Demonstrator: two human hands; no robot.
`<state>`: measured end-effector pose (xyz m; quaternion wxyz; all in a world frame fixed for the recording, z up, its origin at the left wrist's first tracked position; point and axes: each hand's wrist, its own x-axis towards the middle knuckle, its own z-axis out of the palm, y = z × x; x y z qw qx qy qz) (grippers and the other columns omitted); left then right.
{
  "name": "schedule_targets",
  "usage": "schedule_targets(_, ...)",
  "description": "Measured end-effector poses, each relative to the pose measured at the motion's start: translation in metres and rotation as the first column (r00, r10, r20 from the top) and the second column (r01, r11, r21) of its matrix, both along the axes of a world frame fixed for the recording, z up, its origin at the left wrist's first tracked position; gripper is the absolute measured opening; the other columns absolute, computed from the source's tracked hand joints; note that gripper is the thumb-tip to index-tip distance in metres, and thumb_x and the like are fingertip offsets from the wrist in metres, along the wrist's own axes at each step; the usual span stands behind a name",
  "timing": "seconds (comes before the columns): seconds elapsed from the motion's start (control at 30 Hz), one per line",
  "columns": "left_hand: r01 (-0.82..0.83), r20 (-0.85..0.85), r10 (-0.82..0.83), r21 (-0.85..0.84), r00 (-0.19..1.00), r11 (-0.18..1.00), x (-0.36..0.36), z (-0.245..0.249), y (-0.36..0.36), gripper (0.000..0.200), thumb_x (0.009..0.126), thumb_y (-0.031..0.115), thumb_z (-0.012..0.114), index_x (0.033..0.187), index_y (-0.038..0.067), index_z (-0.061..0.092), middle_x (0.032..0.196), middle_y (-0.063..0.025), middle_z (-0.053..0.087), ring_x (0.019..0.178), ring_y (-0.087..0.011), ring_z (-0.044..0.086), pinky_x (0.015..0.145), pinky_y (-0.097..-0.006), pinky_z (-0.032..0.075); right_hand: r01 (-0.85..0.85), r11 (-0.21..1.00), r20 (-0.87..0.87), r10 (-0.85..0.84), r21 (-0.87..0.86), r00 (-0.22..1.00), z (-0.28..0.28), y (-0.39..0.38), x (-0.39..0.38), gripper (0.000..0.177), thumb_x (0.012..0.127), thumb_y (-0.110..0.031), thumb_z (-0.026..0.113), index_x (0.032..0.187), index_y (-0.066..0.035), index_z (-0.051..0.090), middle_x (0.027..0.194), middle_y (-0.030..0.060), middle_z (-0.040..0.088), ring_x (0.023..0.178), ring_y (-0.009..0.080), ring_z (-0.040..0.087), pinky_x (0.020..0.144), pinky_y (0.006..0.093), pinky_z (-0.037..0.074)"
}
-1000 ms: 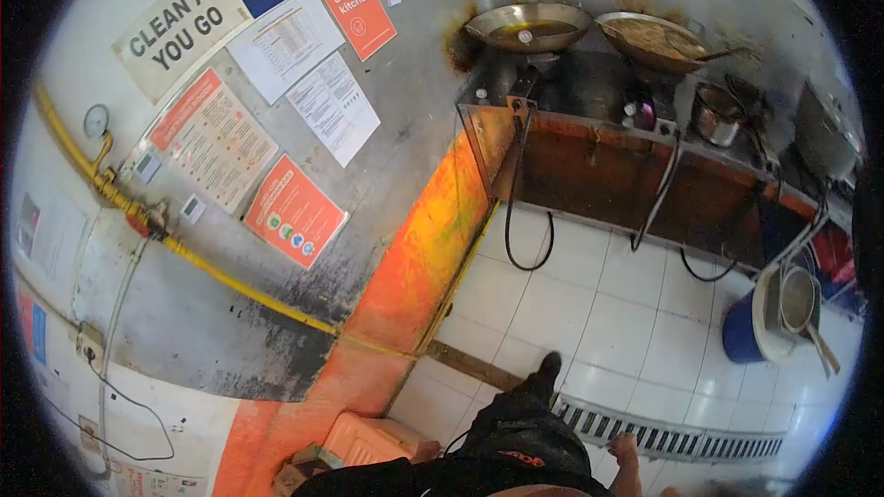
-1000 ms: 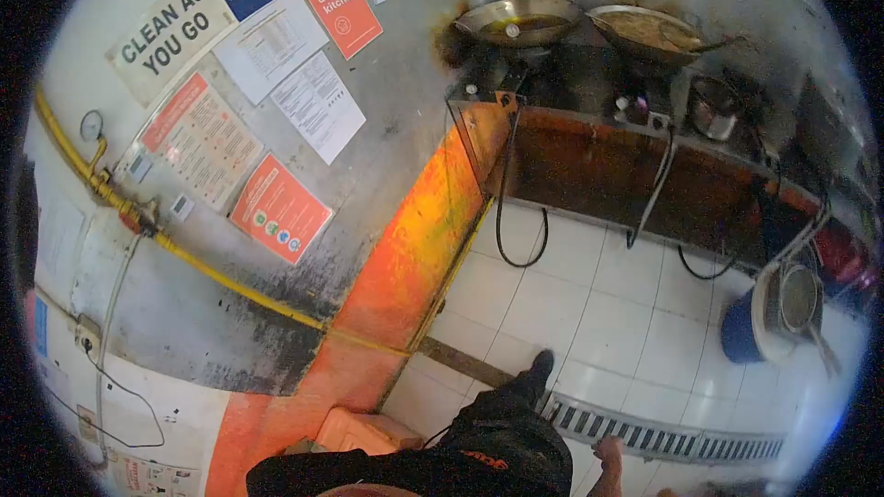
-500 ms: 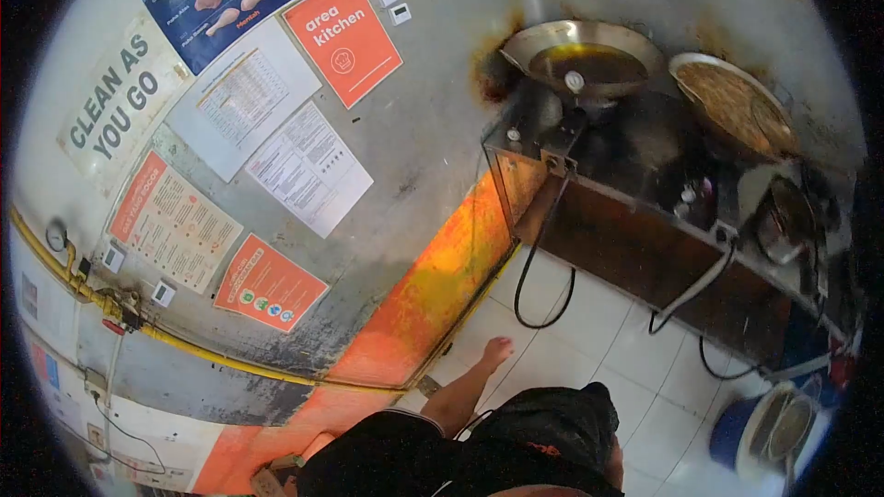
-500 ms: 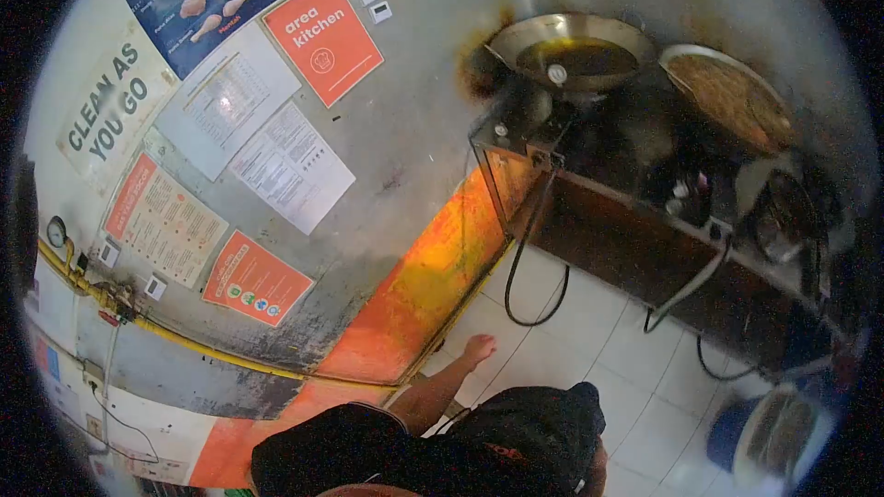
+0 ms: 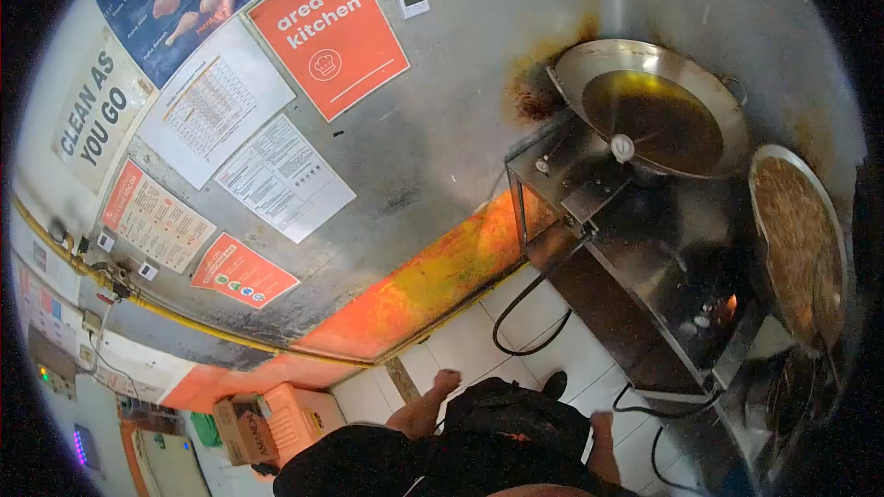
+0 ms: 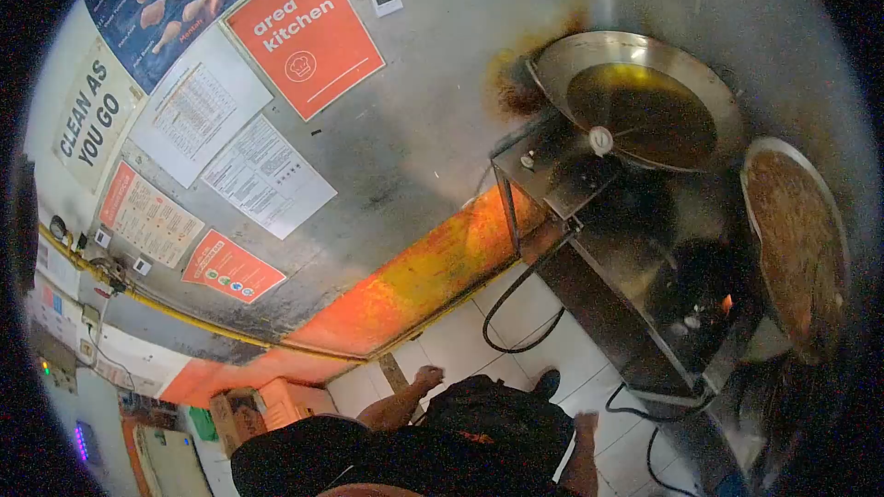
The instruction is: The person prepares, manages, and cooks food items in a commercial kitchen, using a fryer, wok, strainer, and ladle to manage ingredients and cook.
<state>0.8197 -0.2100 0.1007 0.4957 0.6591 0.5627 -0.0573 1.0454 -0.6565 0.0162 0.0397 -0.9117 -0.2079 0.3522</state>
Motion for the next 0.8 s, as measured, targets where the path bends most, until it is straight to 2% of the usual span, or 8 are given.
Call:
schedule_targets(0.03,0.582,-0.253,-0.525,0.395,0.813,0.711,-0.059,-0.092,0.031,0.028,0.082,0.03,0.058,0.081,0.004,0.07,0.077,-0.0164,0.068,0.071,-0.0306,0.067,0.07,-0.0421,0.054,-0.092,0.993,0.092,0.086,0.072,0.992,-0.004,0.031,0.044,0.025,0.081,-0.023,0.056,0.087,0.0,0.063,0.092,0.0189,0.065,0.095,0.0351,0.059,0.08,0.048,0.046)
schedule_targets(0.07,0.85,-0.568,-0.65,0.195,0.505,0.49,-0.084,-0.135,0.036,0.022,0.08,0.024,0.057,0.076,0.005,0.068,0.076,-0.0167,0.067,0.07,-0.031,0.066,0.064,-0.0436,0.052,-0.188,0.97,0.227,0.15,0.156,0.962,-0.003,0.07,0.087,0.024,0.081,-0.022,0.056,0.085,0.0,0.064,0.091,0.0188,0.065,0.095,0.0355,0.059,0.081,0.0483,0.046)
schedule_targets(0.13,0.184,-0.033,-0.187,-0.092,0.982,0.979,-0.133,-0.103,0.007,0.018,0.081,0.02,0.057,0.069,0.007,0.059,0.068,-0.0102,0.059,0.062,-0.025,0.058,0.055,-0.0408,0.046,0.043,0.909,0.102,-0.093,0.415,0.99,0.154,0.195,0.144,0.04,0.084,-0.019,0.052,0.117,0.004,0.055,0.115,0.022,0.06,0.109,0.0385,0.056,0.094,0.0429,0.044)
schedule_targets(0.17,-0.4,0.122,0.508,-0.473,0.853,0.785,-0.154,-0.112,-0.004,0.022,0.084,0.019,0.055,0.065,0.009,0.051,0.061,-0.0068,0.052,0.056,-0.0203,0.051,0.051,-0.0373,0.042,0.138,0.842,-0.049,-0.132,0.522,0.99,0.202,0.257,0.17,0.037,0.086,-0.017,0.053,0.118,0.001,0.055,0.114,0.021,0.061,0.109,0.0364,0.057,0.093,0.0419,0.045)
schedule_targets(0.2,-0.133,-0.014,0.134,-0.266,0.991,0.955,-0.16,-0.11,-0.023,0.016,0.086,0.018,0.054,0.072,0.008,0.054,0.065,-0.0064,0.055,0.058,-0.0209,0.054,0.051,-0.037,0.043,-0.171,0.537,0.225,-0.035,0.826,0.974,0.175,0.31,0.194,0.032,0.087,-0.016,0.053,0.116,-0.002,0.057,0.112,0.0212,0.061,0.108,0.0352,0.058,0.091,0.0399,0.046)
schedule_targets(0.23,-0.095,-0.138,0.069,-0.195,0.988,0.976,-0.168,-0.1,-0.033,0.016,0.086,0.018,0.055,0.074,0.008,0.054,0.066,-0.0066,0.055,0.058,-0.0211,0.054,0.052,-0.0369,0.044,0.053,0.59,-0.016,-0.068,0.805,0.998,0.323,0.363,0.189,0.028,0.088,-0.014,0.053,0.112,-0.001,0.057,0.104,0.0209,0.062,0.101,0.0352,0.06,0.086,0.0394,0.047)
schedule_targets(0.4,-0.377,-0.092,0.366,-0.226,0.926,0.898,-0.135,-0.072,-0.041,0.015,0.086,0.019,0.056,0.079,0.006,0.054,0.07,-0.0075,0.057,0.061,-0.0218,0.056,0.053,-0.0367,0.045,-0.43,-0.111,0.417,-0.121,0.896,0.901,0.507,0.563,0.239,0.048,0.082,-0.008,0.055,0.129,-0.004,0.047,0.115,0.0212,0.053,0.108,0.0387,0.05,0.095,0.0445,0.04)
schedule_targets(0.8,-0.548,0.021,0.572,-0.262,0.82,0.795,-0.086,-0.045,0.046,0.02,0.087,0.021,0.058,0.093,0.002,0.056,0.08,-0.0096,0.061,0.068,-0.0234,0.061,0.055,-0.0363,0.048,-0.575,-0.036,0.487,-0.489,0.818,0.723,0.618,0.686,0.27,0.063,0.08,-0.02,0.061,0.139,-0.024,0.041,0.136,0.0203,0.04,0.117,0.0428,0.043,0.097,0.0498,0.039)
